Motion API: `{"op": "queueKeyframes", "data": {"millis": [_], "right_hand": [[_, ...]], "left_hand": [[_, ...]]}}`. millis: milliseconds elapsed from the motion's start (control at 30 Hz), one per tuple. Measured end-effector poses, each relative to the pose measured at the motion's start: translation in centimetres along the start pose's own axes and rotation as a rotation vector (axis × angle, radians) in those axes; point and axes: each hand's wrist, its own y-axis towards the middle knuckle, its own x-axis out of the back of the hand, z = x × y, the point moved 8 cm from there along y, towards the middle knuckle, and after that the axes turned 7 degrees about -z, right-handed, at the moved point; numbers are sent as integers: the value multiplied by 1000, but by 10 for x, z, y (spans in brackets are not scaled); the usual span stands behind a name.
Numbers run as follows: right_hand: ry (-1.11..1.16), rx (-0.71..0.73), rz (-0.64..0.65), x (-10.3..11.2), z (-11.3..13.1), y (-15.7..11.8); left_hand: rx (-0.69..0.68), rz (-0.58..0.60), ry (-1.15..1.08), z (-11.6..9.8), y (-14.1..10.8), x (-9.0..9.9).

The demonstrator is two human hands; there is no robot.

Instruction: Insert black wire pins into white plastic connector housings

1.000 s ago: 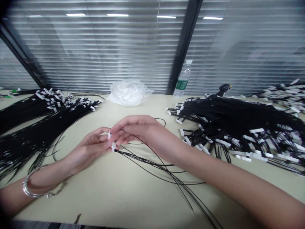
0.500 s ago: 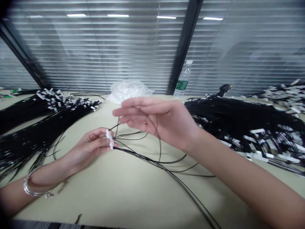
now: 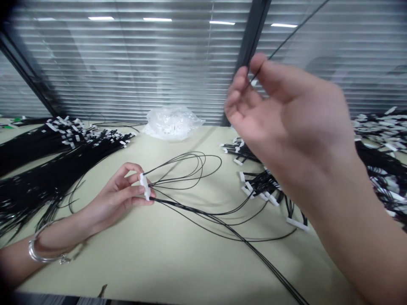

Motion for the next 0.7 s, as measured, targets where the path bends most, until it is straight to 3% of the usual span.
{"op": "queueKeyframes", "data": {"millis": [100,200,300,400,500,700], "right_hand": [[349,-166,-219,-1,13,-9],[437,-139,-298,-18,42,-23],[259,25,-122,-46,69,-35],[-13,245,22,-68,81,-44],[-181,351,-2,-73,78,-45],[-256,340,-76,-69,74,-40]], "left_hand": [[-9,-8,0,0,-1,0],[-16,2,-2,-1,-2,-1],[-31,14,-23,-4,-3,-1],[-46,27,-35,-6,-4,-2],[-45,36,-31,-5,-5,-3],[-58,42,-35,-5,-6,-5]]}}
